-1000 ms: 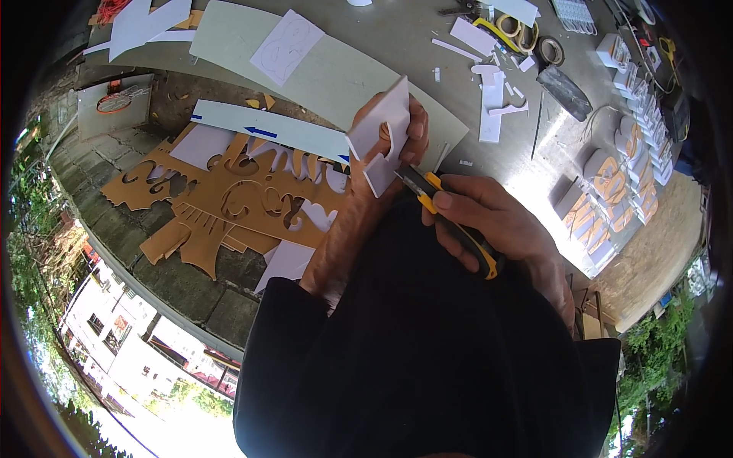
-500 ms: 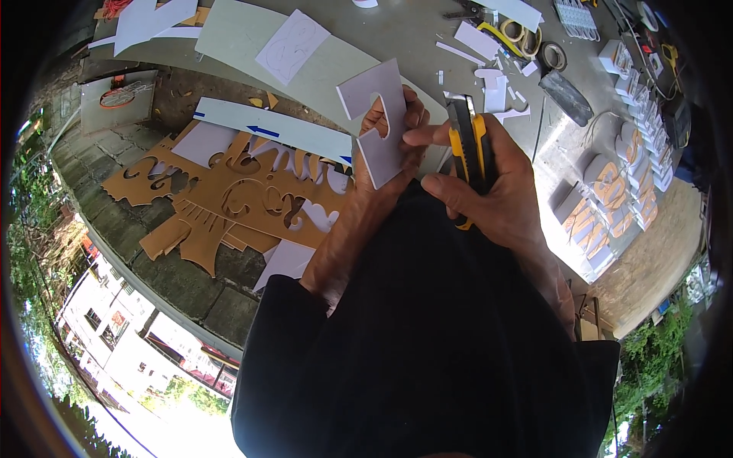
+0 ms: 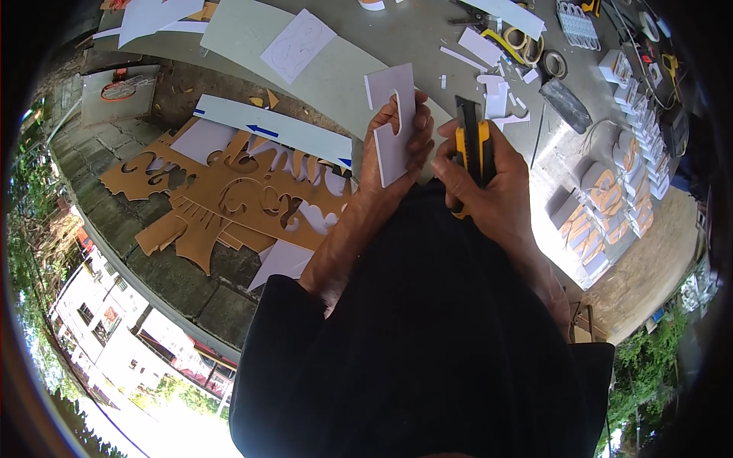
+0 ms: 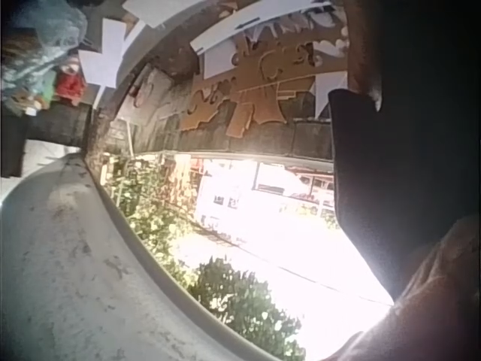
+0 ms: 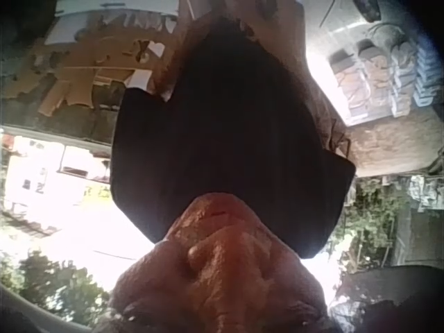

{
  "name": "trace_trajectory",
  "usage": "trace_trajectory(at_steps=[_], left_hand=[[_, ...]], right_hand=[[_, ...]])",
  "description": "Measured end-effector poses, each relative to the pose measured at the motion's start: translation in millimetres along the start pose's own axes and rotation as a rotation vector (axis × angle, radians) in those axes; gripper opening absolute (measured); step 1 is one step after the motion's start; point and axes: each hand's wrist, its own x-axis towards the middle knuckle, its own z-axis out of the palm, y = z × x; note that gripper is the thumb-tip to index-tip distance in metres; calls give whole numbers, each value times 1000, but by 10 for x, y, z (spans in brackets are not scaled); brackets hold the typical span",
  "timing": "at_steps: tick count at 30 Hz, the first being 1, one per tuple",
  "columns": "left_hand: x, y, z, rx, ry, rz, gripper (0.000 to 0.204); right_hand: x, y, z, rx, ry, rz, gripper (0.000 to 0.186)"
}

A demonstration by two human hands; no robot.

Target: Cutting out letters from a white foam board using a utility knife following a paper template.

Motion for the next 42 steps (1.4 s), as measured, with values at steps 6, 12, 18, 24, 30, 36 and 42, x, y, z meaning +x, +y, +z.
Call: trace_trajectory(at_steps=[6,12,18,24,30,36,42], left_hand=[[26,-56,109,1049,334,458,32],[-100,11,280,1383,308,666,15],[-114,-8,304,1471,272,775,12],[-130,48,340,1453,194,660,16],[-136,105,338,1124,41,260,26],[-126,129,301,942,60,151,31],[-132,58,273,1064,59,191,28]], right_hand=[[166,6,-96,266,151,9,41],[187,129,-297,433,310,14,44],[216,216,-397,363,317,-4,42],[230,246,-448,310,349,-5,40],[258,235,-504,222,377,-3,38],[278,226,-434,164,319,22,52],[287,218,-365,-357,378,-42,50]])
